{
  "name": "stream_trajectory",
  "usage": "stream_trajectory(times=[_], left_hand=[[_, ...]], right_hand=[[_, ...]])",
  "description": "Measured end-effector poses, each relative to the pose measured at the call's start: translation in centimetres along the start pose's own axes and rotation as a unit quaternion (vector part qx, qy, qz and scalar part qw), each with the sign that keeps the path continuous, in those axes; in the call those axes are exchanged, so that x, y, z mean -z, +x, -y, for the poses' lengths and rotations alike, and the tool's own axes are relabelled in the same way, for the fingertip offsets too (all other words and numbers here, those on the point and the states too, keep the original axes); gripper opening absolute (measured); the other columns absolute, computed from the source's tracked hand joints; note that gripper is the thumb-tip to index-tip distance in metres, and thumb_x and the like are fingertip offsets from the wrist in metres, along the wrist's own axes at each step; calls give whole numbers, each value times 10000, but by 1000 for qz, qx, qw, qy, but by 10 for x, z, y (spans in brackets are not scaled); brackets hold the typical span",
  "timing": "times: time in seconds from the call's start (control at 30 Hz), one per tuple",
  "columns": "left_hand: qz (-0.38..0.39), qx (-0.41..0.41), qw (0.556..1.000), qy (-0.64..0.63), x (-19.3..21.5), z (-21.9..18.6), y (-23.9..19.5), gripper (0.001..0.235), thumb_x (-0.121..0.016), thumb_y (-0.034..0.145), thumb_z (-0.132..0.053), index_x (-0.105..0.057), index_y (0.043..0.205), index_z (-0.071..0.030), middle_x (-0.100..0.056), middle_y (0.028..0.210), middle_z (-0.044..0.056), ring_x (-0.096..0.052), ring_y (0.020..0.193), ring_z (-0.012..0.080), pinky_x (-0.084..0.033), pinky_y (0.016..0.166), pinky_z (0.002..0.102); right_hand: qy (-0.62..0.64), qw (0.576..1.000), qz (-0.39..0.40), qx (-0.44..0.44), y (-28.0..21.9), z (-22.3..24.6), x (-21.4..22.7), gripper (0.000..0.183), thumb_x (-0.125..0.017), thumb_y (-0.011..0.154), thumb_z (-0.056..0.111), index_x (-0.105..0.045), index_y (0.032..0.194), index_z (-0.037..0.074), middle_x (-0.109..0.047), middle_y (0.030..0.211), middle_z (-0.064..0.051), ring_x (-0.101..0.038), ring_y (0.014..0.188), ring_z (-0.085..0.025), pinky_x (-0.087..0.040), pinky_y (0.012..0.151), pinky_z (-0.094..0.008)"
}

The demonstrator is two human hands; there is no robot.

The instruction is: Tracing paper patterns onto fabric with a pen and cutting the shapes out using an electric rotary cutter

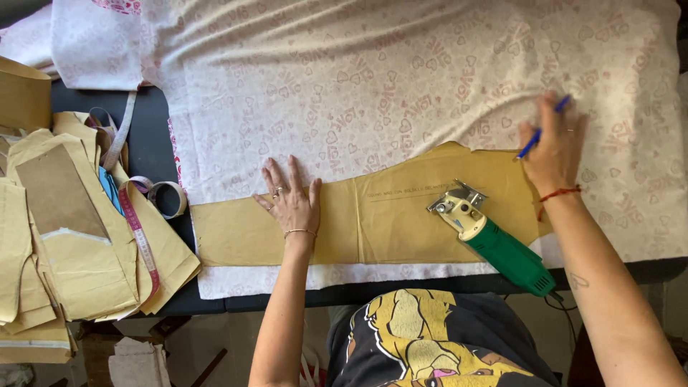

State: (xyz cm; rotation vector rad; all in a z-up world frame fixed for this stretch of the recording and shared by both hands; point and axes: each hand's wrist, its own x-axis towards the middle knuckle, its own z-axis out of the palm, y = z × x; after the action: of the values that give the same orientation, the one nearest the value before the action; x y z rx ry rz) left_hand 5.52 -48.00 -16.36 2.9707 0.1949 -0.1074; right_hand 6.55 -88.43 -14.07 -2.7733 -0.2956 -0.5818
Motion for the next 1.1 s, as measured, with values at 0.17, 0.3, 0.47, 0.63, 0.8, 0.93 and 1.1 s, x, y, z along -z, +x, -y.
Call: stream_trajectory(times=[0.17, 0.3, 0.47, 0.63, 0.8, 0.93, 1.1], left_hand=[[-39, 54, 998, -10, 8, 20, 36, 633, -332, 846, -560, -199, 1380, -247, -89, 1434, 130, -49, 1321, 298, -31, 951, 650], [-36, 59, 997, -29, 11, 21, 64, 638, -329, 847, -573, -228, 1373, -225, -83, 1433, 136, -45, 1319, 305, -23, 949, 664], [-56, 72, 996, 1, 12, 23, 63, 573, -343, 878, -503, -228, 1373, -238, -103, 1422, 121, -67, 1310, 287, -79, 958, 644], [-94, 73, 992, -34, 17, 14, 61, 514, -376, 893, -406, -299, 1351, -186, -165, 1414, 105, -130, 1305, 283, -70, 967, 620], [-111, 76, 990, -40, 18, 12, 57, 484, -409, 895, -334, -331, 1339, -156, -188, 1406, 102, -151, 1300, 288, -57, 969, 612], [-129, 45, 990, -39, 16, 15, 50, 456, -408, 902, -312, -367, 1314, -121, -216, 1396, 110, -178, 1293, 291, -63, 958, 623], [-159, -12, 987, -33, 7, 15, 27, 416, -404, 920, -276, -388, 1302, -114, -268, 1382, 119, -211, 1289, 295, -47, 956, 624]], right_hand=[[38, 998, 1, 56, 3, 20, -2, 266, -563, 862, 145, -531, 1095, 20, -537, 1153, -201, -473, 1098, -388, -351, 884, -514], [71, 990, 77, 95, 5, 43, -9, 396, -515, 838, 340, -514, 1192, 163, -509, 1248, -17, -453, 1160, -248, -298, 963, -494], [28, 997, 62, -32, 4, 25, 1, 440, -466, 906, 359, -464, 1194, 25, -460, 1270, -170, -395, 1164, -358, -285, 916, -565], [18, 993, 22, -112, -34, -22, 28, 405, -540, 896, 134, -405, 1207, -87, -426, 1257, -299, -372, 1143, -473, -227, 924, -590], [-11, 982, 43, -182, -72, -39, 63, 337, -446, 940, 93, -393, 1219, -88, -384, 1327, -283, -327, 1221, -462, -115, 969, -627], [-68, 964, -14, -257, -86, -38, 72, 423, -557, 831, -70, -386, 1217, -91, -432, 1252, -342, -414, 1002, -570, -222, 890, -587], [-37, 989, -29, -143, -94, -23, 66, 520, -677, 822, -130, -423, 1274, -92, -512, 1191, -331, -477, 1109, -478, -195, 969, -606]])
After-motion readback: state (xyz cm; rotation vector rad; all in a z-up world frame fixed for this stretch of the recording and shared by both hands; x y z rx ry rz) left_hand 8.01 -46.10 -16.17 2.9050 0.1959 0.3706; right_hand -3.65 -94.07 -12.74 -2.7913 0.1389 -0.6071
